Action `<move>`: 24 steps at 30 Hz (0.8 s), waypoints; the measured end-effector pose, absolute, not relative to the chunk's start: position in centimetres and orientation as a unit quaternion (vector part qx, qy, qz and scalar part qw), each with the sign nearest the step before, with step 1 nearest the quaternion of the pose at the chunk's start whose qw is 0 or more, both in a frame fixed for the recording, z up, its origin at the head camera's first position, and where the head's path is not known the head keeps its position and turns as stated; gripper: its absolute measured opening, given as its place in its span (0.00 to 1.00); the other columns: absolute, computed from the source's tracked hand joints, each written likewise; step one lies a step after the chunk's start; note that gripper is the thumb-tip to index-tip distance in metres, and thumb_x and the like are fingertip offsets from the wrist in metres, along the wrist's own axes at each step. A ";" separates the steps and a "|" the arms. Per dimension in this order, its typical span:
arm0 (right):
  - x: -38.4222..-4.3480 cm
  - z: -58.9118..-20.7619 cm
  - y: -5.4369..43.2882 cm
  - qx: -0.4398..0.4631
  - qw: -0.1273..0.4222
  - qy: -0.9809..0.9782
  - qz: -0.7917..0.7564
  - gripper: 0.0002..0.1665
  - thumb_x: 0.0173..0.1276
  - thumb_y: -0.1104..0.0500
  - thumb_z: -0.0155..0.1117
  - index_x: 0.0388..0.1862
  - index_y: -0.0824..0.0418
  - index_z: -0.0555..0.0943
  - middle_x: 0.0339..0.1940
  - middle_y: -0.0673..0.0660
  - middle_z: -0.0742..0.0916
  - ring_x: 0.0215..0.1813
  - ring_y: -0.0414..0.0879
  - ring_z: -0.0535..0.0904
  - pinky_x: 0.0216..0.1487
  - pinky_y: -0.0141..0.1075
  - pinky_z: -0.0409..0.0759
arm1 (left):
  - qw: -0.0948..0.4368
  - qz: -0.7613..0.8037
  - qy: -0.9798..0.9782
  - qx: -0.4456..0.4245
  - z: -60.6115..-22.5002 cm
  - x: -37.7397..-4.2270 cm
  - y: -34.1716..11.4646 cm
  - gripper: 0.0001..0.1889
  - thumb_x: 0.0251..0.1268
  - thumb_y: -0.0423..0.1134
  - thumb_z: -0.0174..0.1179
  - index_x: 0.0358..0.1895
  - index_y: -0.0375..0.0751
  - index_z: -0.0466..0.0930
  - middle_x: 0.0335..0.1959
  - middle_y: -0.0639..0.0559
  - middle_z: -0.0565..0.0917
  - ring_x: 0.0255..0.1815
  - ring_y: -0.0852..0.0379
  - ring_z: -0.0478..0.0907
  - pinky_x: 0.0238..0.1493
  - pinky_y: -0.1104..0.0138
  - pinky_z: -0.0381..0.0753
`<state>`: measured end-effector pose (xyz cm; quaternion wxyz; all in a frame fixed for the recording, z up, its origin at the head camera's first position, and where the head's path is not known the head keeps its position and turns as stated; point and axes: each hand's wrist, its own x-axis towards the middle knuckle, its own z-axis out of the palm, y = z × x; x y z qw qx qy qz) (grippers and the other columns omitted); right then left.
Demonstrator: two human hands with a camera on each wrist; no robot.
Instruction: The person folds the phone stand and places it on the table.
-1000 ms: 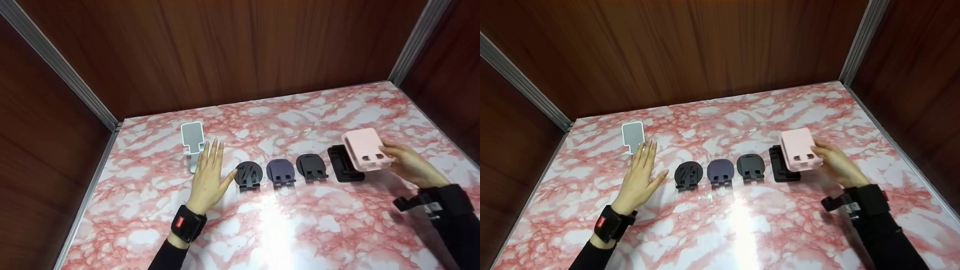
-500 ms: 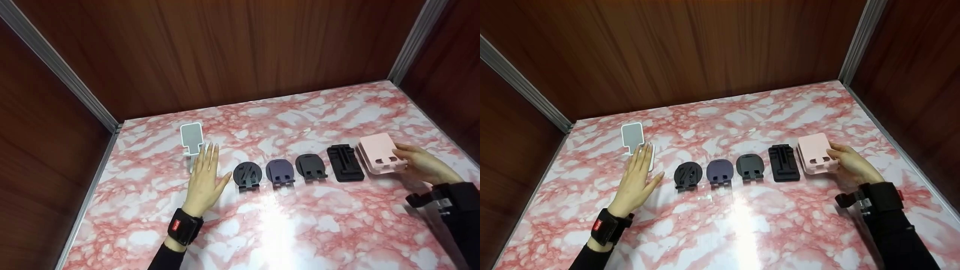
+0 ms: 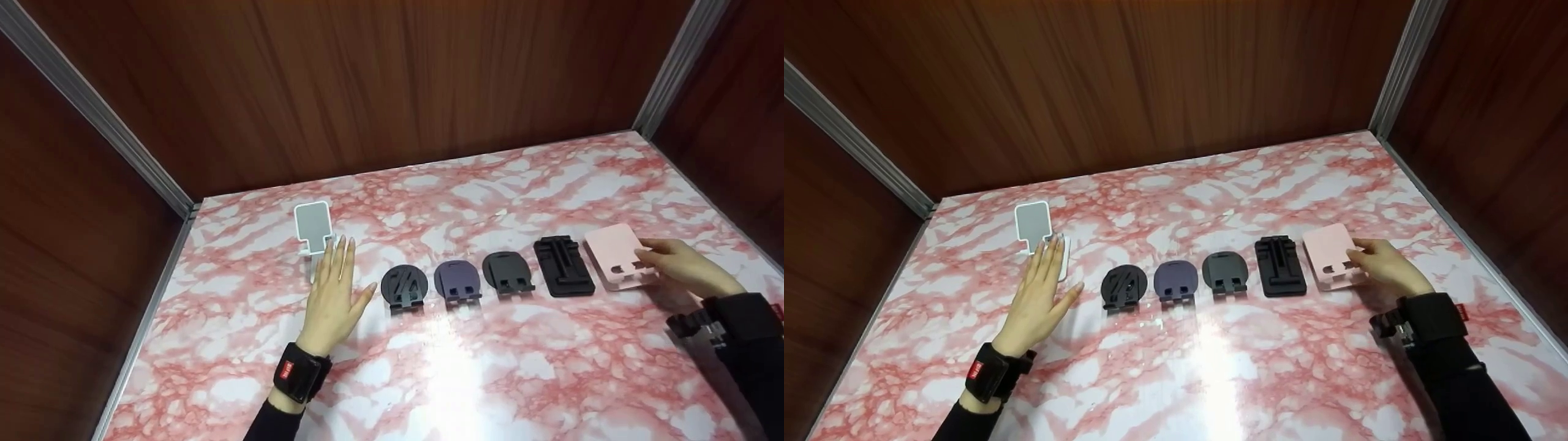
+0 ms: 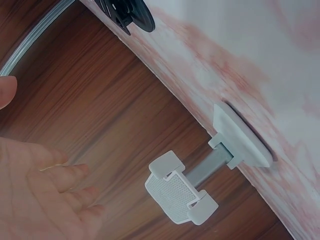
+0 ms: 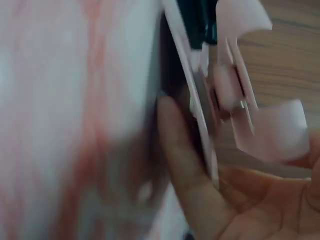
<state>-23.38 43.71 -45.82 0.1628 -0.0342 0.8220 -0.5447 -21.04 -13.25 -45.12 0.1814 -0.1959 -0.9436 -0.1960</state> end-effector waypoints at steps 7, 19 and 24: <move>-23.0 -45.5 43.3 -0.058 0.113 0.905 -0.405 0.35 0.78 0.57 0.47 0.63 0.91 0.56 0.52 0.84 0.76 0.39 0.25 0.74 0.37 0.25 0.78 | 0.175 -0.201 -0.945 -0.191 -45.1 -21.0 -13.2 0.41 0.71 0.53 0.53 0.76 0.32 0.48 0.77 0.36 0.47 0.76 0.37 0.42 0.75 0.48 0.40; -23.7 -44.6 41.5 -0.060 0.056 0.981 -0.177 0.28 0.75 0.46 0.53 0.19 0.64 0.74 0.18 0.55 0.78 0.24 0.51 0.72 0.28 0.43 0.72 | 0.189 -0.206 -0.941 -0.190 -45.2 -21.0 -13.4 0.41 0.71 0.53 0.54 0.76 0.33 0.48 0.77 0.36 0.49 0.76 0.37 0.44 0.73 0.45 0.45; -23.4 -44.5 40.7 -0.013 0.050 0.991 -0.120 0.38 0.73 0.40 0.50 0.45 0.79 0.72 0.42 0.78 0.73 0.45 0.76 0.69 0.38 0.67 0.74 | 0.191 -0.210 -0.940 -0.191 -45.0 -21.0 -13.5 0.40 0.71 0.52 0.54 0.76 0.33 0.49 0.77 0.37 0.49 0.76 0.37 0.44 0.74 0.46 0.44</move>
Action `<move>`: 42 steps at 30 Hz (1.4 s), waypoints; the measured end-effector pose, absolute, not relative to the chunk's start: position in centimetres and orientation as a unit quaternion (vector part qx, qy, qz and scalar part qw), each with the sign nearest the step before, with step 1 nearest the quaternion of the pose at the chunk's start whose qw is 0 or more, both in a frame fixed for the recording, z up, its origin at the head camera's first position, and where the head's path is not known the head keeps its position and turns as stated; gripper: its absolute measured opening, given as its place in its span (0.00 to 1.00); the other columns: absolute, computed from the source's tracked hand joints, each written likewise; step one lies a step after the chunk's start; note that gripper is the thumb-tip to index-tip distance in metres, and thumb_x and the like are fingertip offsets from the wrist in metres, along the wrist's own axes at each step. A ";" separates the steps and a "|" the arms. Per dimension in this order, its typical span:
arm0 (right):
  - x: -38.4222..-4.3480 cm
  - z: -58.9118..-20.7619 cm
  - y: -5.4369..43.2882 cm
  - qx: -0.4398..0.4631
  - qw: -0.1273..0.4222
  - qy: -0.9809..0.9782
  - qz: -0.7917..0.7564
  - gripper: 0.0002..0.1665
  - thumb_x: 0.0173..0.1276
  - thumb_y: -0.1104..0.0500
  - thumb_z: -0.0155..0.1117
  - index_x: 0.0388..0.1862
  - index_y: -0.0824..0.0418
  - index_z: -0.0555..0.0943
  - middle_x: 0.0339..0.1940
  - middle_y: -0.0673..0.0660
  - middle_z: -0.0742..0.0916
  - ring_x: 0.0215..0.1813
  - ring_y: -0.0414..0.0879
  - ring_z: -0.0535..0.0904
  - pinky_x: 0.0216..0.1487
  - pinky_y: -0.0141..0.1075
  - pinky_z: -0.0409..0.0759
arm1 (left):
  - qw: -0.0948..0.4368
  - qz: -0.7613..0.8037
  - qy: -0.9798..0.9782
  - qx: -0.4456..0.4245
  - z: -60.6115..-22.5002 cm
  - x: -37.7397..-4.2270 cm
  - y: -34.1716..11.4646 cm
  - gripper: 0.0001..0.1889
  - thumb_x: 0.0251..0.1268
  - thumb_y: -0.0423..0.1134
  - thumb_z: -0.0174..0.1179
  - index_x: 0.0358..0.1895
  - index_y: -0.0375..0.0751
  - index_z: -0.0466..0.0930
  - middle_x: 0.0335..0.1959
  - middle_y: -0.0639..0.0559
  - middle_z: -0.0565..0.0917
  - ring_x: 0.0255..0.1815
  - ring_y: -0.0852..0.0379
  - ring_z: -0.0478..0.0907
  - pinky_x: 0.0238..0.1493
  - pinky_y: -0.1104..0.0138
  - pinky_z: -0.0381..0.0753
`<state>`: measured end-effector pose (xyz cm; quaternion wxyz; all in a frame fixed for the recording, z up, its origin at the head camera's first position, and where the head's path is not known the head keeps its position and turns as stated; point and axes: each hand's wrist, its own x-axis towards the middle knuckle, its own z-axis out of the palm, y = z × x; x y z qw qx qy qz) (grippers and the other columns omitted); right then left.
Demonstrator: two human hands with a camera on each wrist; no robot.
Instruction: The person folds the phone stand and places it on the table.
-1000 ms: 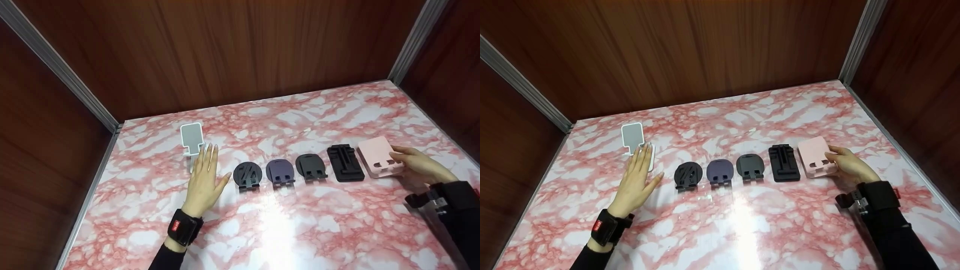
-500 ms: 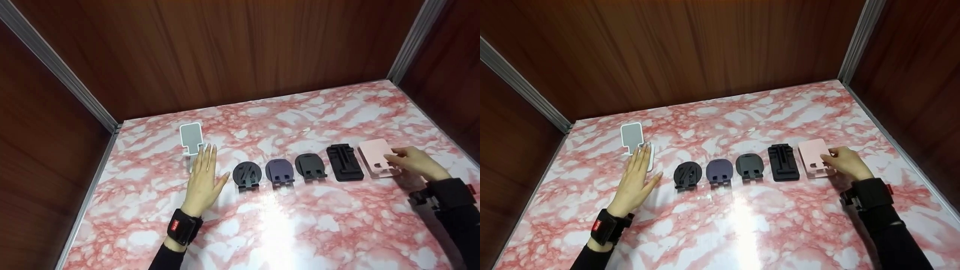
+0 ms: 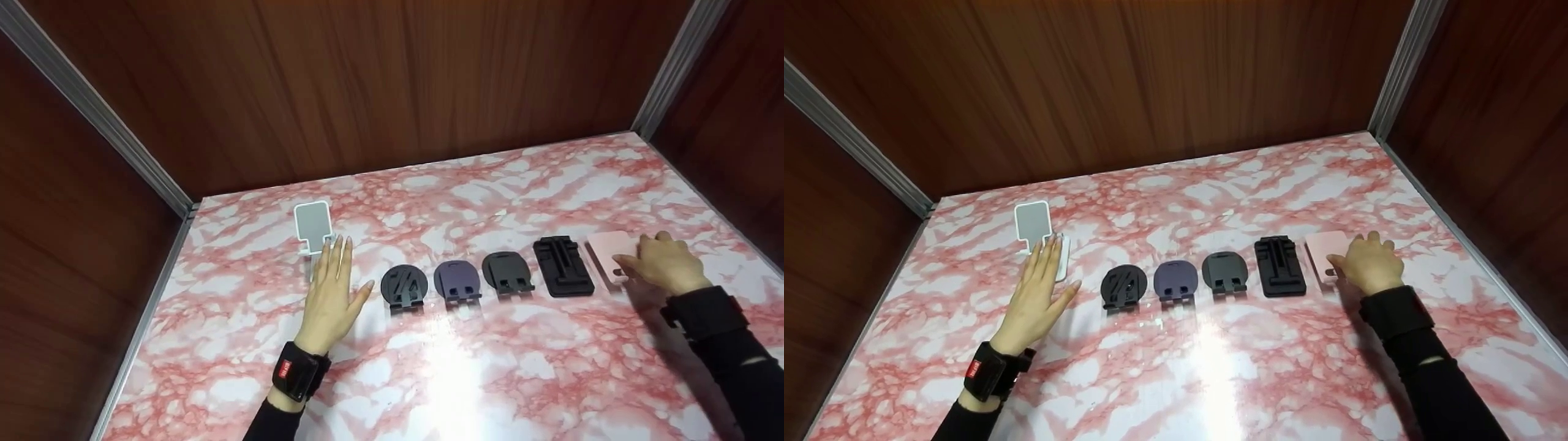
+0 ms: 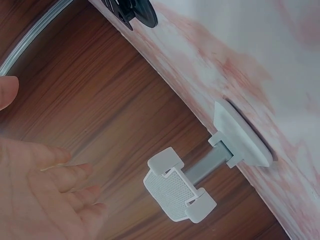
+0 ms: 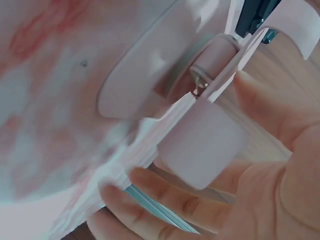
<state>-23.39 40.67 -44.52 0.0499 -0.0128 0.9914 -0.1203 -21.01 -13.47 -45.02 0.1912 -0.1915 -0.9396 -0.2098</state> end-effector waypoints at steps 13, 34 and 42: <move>-23.2 -44.3 37.7 -0.008 -0.054 0.995 -0.085 0.38 0.75 0.53 0.48 0.78 0.62 0.49 0.75 0.74 0.52 0.75 0.70 0.35 0.63 0.75 0.28 | 0.189 -0.197 -0.944 -0.185 -44.7 -20.9 -13.5 0.41 0.70 0.52 0.54 0.76 0.33 0.48 0.77 0.37 0.48 0.76 0.37 0.42 0.74 0.44 0.43; -22.3 -41.6 26.7 -0.133 -0.130 0.977 -0.108 0.43 0.76 0.45 0.50 0.79 0.59 0.45 0.79 0.62 0.45 0.77 0.62 0.34 0.69 0.62 0.24 | 0.206 -0.166 -0.949 -0.172 -44.7 -21.0 -13.9 0.40 0.70 0.51 0.55 0.75 0.31 0.50 0.76 0.35 0.49 0.77 0.39 0.38 0.75 0.50 0.35; -22.1 -41.4 23.0 -0.174 -0.151 0.966 -0.119 0.42 0.74 0.47 0.55 0.78 0.62 0.52 0.78 0.63 0.52 0.77 0.61 0.38 0.70 0.66 0.32 | 0.198 -0.160 -0.952 -0.167 -44.9 -21.0 -14.0 0.40 0.71 0.52 0.54 0.75 0.30 0.50 0.77 0.36 0.47 0.77 0.39 0.36 0.75 0.50 0.35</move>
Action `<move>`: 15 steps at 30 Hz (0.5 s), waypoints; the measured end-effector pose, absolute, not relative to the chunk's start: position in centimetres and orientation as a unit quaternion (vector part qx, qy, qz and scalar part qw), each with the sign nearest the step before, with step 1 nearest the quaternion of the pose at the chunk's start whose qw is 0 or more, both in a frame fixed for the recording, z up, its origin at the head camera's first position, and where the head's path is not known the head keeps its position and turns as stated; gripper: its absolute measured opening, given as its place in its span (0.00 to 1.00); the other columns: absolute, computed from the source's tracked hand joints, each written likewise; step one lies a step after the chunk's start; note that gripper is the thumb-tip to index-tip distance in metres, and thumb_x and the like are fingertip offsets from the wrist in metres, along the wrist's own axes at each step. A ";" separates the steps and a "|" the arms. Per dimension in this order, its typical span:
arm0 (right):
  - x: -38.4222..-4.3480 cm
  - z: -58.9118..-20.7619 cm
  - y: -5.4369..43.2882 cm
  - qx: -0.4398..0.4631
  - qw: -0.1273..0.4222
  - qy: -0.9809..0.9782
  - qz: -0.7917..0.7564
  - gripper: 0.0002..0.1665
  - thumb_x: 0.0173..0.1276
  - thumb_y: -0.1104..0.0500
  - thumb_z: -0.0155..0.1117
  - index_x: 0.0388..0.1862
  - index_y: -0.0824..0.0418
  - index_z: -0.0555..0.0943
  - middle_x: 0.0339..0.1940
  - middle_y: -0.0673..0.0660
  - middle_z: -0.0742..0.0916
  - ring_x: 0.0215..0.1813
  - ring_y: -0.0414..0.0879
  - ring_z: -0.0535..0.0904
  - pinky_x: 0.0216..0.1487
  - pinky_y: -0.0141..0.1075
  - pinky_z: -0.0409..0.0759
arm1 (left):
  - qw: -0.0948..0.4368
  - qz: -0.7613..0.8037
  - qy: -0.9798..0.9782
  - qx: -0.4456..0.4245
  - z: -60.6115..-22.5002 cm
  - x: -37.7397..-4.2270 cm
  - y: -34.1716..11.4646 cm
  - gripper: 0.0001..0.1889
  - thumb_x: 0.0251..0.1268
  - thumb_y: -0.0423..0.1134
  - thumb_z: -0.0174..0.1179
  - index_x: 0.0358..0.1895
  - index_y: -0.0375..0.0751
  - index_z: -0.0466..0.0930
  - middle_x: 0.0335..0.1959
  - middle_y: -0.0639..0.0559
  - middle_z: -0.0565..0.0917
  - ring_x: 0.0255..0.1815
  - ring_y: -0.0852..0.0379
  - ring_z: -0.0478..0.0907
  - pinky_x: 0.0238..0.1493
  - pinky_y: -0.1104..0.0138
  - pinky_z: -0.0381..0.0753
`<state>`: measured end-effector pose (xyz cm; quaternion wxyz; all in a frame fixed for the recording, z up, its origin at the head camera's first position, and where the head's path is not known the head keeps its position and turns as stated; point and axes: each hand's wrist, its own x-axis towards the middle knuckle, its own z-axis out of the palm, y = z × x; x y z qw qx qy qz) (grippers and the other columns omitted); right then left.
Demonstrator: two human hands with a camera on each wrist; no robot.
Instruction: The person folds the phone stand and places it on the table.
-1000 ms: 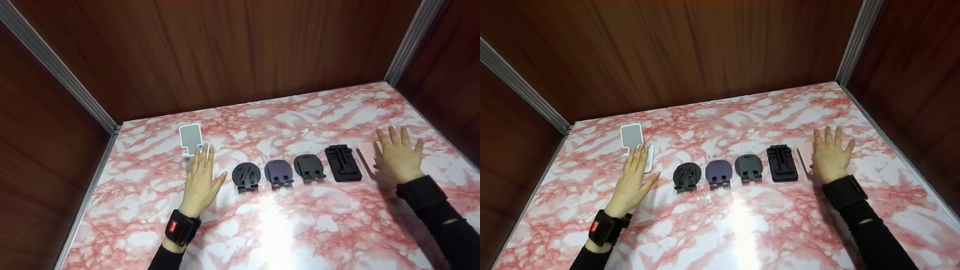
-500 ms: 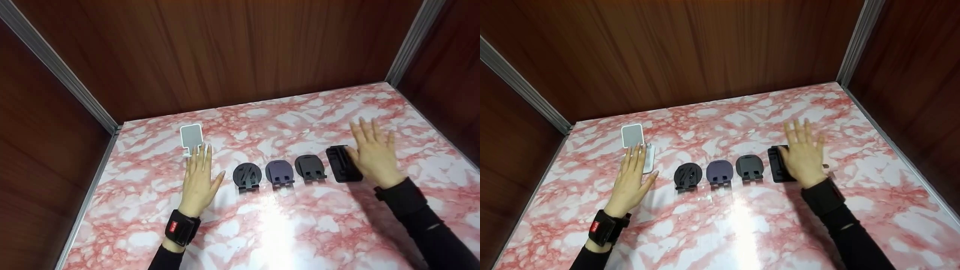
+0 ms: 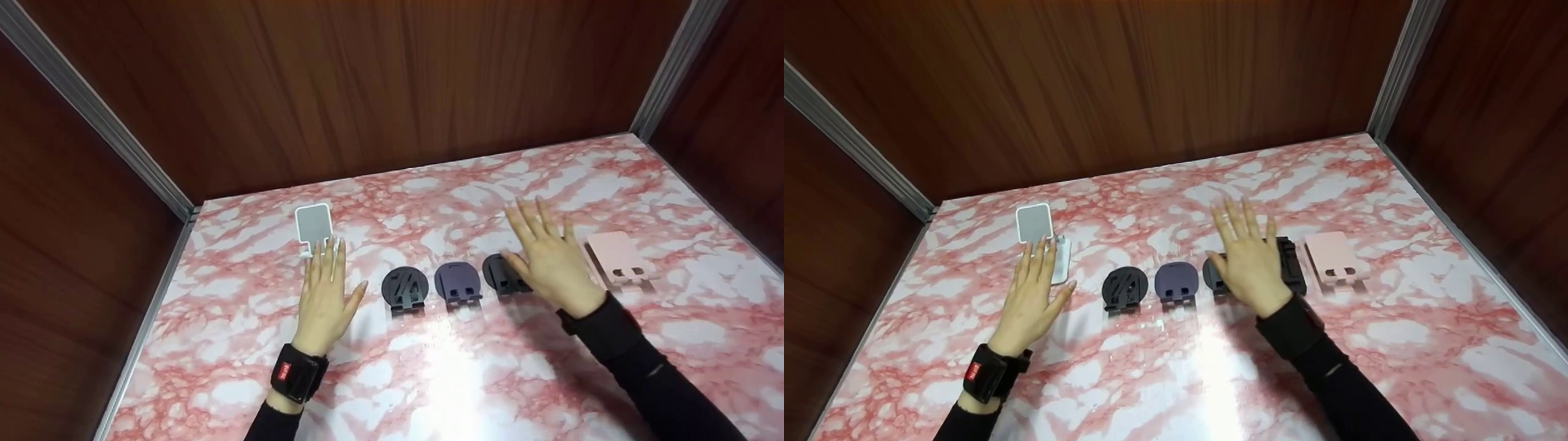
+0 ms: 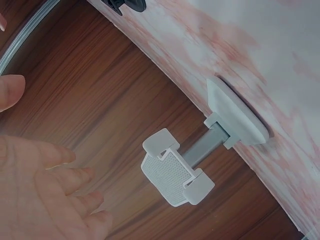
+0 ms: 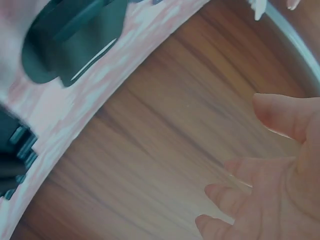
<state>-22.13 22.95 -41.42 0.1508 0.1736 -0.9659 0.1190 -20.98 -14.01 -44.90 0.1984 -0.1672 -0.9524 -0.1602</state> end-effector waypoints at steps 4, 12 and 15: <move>-22.0 -41.6 22.3 0.186 0.156 -0.963 0.119 0.41 0.74 0.48 0.56 0.78 0.61 0.54 0.78 0.62 0.53 0.78 0.61 0.41 0.71 0.65 0.33 | 0.198 -0.157 -0.953 -0.168 -45.1 -21.0 -14.1 0.40 0.71 0.52 0.53 0.75 0.29 0.50 0.76 0.35 0.48 0.77 0.37 0.39 0.75 0.50 0.35; -22.1 -41.8 22.4 0.191 0.154 -0.961 0.125 0.40 0.74 0.47 0.55 0.78 0.61 0.55 0.78 0.63 0.54 0.77 0.61 0.42 0.71 0.66 0.37 | 0.190 -0.160 -0.955 -0.164 -45.0 -21.1 -14.1 0.40 0.71 0.52 0.54 0.75 0.30 0.51 0.76 0.34 0.48 0.77 0.38 0.38 0.75 0.50 0.34; -22.0 -41.9 22.4 0.190 0.140 -0.962 0.137 0.40 0.75 0.48 0.55 0.78 0.60 0.54 0.79 0.62 0.53 0.78 0.59 0.39 0.71 0.66 0.37 | 0.194 -0.162 -0.953 -0.169 -45.1 -20.9 -14.0 0.40 0.70 0.51 0.55 0.75 0.30 0.51 0.76 0.34 0.48 0.77 0.38 0.39 0.75 0.49 0.35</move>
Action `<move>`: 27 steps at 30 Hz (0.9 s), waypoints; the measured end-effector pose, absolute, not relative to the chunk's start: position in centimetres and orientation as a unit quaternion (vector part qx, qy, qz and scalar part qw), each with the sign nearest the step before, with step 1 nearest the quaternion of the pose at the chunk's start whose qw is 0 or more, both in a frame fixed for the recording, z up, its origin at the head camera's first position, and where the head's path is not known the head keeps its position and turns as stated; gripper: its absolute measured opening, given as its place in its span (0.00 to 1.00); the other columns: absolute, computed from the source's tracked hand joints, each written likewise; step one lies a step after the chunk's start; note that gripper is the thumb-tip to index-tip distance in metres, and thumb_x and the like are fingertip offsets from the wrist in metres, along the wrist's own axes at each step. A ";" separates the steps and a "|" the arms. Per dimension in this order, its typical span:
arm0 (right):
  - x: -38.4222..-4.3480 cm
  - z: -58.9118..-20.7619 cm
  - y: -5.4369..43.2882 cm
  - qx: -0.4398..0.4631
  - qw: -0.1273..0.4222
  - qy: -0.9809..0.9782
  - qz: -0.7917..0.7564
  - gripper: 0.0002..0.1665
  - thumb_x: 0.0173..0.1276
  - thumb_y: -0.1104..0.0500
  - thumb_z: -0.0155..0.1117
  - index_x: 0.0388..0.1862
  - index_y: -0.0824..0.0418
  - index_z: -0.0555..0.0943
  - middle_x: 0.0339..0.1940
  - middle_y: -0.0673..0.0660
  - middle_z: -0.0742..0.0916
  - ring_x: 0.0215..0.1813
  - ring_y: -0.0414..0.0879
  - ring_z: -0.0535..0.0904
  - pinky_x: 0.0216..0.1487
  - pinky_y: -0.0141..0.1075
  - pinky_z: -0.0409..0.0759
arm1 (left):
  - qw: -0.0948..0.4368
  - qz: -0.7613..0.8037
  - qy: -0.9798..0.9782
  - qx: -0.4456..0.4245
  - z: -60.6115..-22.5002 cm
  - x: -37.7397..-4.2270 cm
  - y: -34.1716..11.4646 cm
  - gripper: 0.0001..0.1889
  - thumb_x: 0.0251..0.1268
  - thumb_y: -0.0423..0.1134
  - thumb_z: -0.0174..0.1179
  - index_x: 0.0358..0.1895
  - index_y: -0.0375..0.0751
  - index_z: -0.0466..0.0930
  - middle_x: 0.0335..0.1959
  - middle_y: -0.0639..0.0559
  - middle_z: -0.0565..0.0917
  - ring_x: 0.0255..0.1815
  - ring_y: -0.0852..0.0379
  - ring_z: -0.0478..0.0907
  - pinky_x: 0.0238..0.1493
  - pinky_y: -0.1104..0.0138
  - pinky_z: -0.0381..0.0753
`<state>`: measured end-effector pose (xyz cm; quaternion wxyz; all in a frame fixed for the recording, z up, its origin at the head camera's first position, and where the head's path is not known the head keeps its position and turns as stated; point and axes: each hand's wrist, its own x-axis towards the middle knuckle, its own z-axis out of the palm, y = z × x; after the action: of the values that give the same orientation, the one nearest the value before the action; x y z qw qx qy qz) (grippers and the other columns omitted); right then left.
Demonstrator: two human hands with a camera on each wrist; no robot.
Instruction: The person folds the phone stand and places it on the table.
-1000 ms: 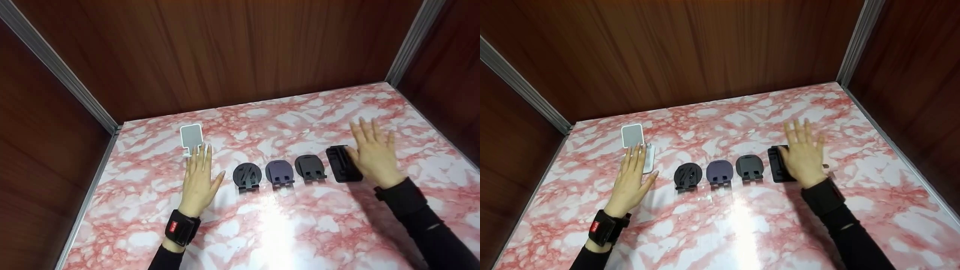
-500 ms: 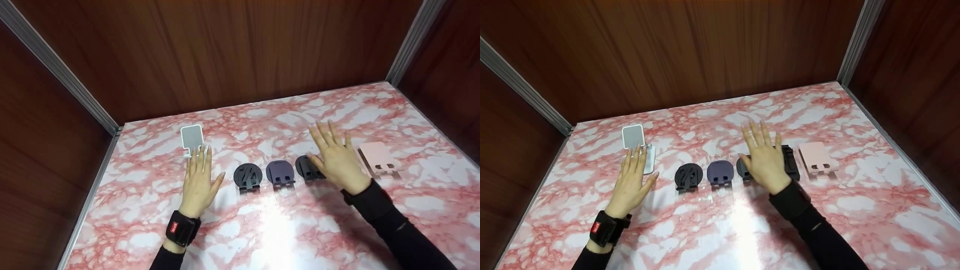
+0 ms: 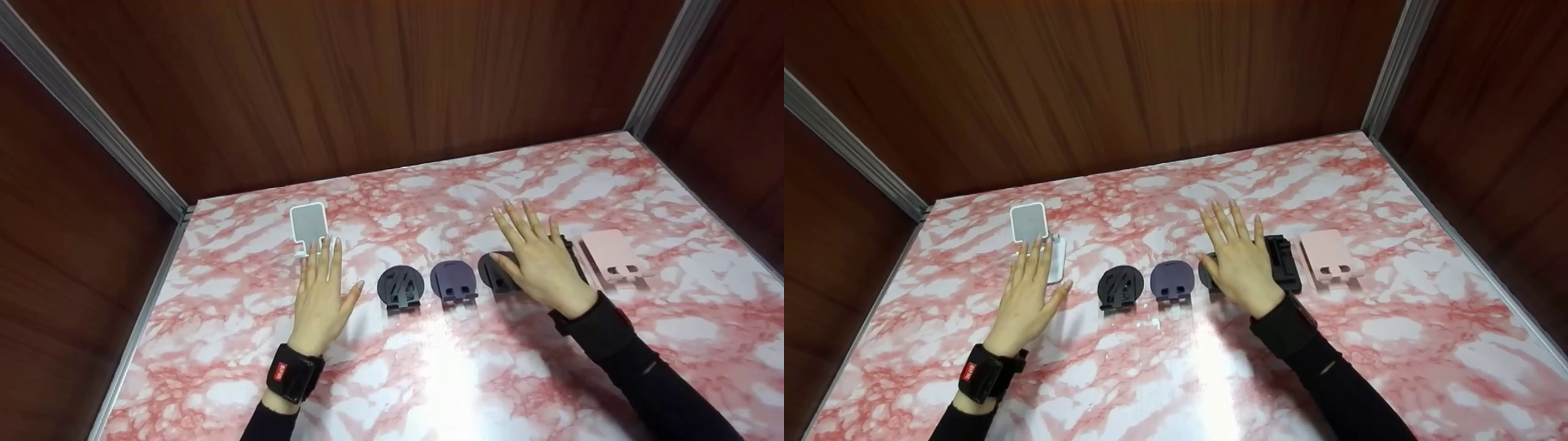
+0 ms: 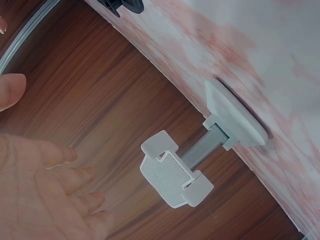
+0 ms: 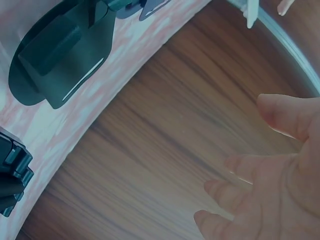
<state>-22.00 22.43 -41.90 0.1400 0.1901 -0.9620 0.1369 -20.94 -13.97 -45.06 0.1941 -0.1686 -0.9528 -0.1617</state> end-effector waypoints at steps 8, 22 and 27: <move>-22.0 -41.9 22.4 0.194 0.118 -0.965 0.131 0.40 0.76 0.46 0.51 0.79 0.58 0.51 0.79 0.61 0.52 0.78 0.61 0.41 0.71 0.66 0.37 | 0.191 -0.161 -0.953 -0.172 -45.2 -21.0 -14.1 0.40 0.70 0.51 0.54 0.74 0.29 0.51 0.76 0.33 0.48 0.76 0.35 0.42 0.75 0.49 0.35; -22.2 -41.7 22.5 0.190 0.116 -0.965 0.138 0.40 0.75 0.49 0.54 0.79 0.60 0.52 0.79 0.62 0.52 0.78 0.59 0.37 0.71 0.65 0.35 | 0.201 -0.164 -0.952 -0.162 -45.2 -21.8 -14.8 0.40 0.70 0.50 0.55 0.74 0.27 0.51 0.74 0.30 0.52 0.75 0.33 0.43 0.75 0.49 0.38; -22.1 -41.8 22.5 0.193 0.109 -0.966 0.137 0.40 0.76 0.48 0.53 0.79 0.60 0.51 0.79 0.63 0.52 0.78 0.60 0.38 0.71 0.65 0.34 | 0.173 -0.184 -0.958 -0.134 -45.0 -22.3 -15.8 0.41 0.71 0.51 0.55 0.75 0.29 0.49 0.75 0.31 0.49 0.76 0.34 0.40 0.75 0.47 0.36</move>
<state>-22.12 22.53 -41.83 0.1085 0.1927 -0.9656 0.1368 -22.34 -15.84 -45.02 0.1726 -0.1335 -0.9584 -0.1838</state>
